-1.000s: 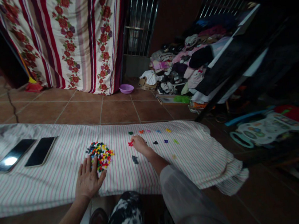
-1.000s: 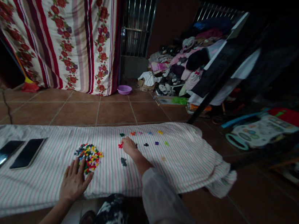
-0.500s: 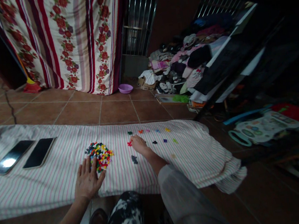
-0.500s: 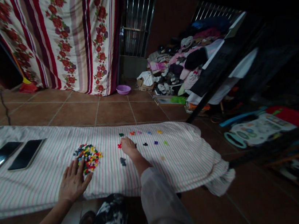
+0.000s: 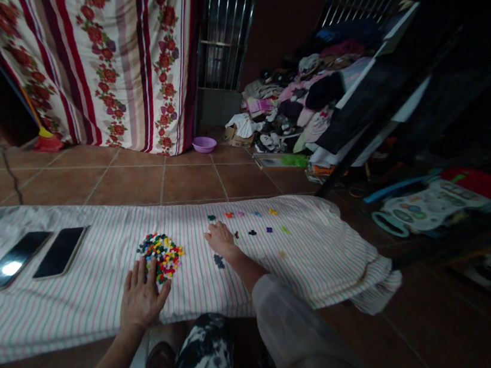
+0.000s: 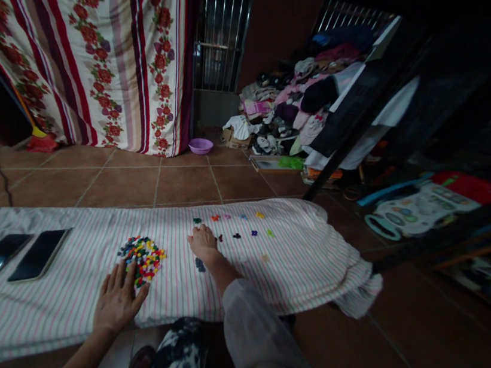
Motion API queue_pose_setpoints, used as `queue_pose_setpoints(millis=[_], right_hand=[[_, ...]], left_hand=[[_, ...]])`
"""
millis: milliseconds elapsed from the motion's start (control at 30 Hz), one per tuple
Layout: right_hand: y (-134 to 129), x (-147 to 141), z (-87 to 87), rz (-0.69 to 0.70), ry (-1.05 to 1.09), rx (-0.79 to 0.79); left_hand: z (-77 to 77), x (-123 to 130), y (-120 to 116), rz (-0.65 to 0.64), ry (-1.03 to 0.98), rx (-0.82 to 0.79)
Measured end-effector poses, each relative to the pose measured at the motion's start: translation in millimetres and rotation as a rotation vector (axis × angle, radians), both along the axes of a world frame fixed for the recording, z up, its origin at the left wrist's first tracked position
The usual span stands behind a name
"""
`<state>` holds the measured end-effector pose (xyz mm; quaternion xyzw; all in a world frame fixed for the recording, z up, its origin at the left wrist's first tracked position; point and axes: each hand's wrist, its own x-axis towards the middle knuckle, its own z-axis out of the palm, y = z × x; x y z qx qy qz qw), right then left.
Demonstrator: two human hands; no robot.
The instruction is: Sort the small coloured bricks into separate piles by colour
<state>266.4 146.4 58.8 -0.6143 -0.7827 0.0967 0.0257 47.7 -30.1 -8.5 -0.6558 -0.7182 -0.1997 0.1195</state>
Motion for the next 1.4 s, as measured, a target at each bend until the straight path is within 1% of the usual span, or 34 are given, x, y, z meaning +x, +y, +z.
queue_pose_setpoints(millis=[233,467,733,933,1000,1100,1233,1300,1400], right_hand=[[-2.9,-0.6,3.0,0.044,-0.066,0.003],[-2.1,0.7,-3.1,0.072,-0.006,0.016],[2.8,-0.4,-14.4,0.064,0.083,0.038],[12.4,6.8,-13.5,0.122,0.14,0.114],[20.9,14.1,-11.3,0.089,0.179,0.134],[38.9,30.2,-5.8,-0.028,0.214,0.161],[64.4,51.8,3.4,-0.178,0.153,0.156],[74.1,58.2,6.4,-0.212,0.095,0.12],[83.6,62.0,6.2,-0.218,0.013,0.055]], left_hand=[[-2.1,0.4,0.5,0.011,0.009,-0.017],[-1.4,0.4,-0.1,0.007,0.044,0.001],[2.5,0.4,-0.2,0.007,0.049,-0.006],[1.8,0.1,-0.4,-0.002,0.029,-0.017],[0.9,0.5,-0.6,-0.005,0.032,-0.006],[-0.5,1.0,-0.9,-0.006,0.053,0.02],[-2.2,0.5,-1.0,-0.007,0.07,0.036],[-3.2,-0.2,-0.9,-0.016,0.07,0.036],[-4.7,-0.9,-0.5,-0.02,0.082,0.048]])
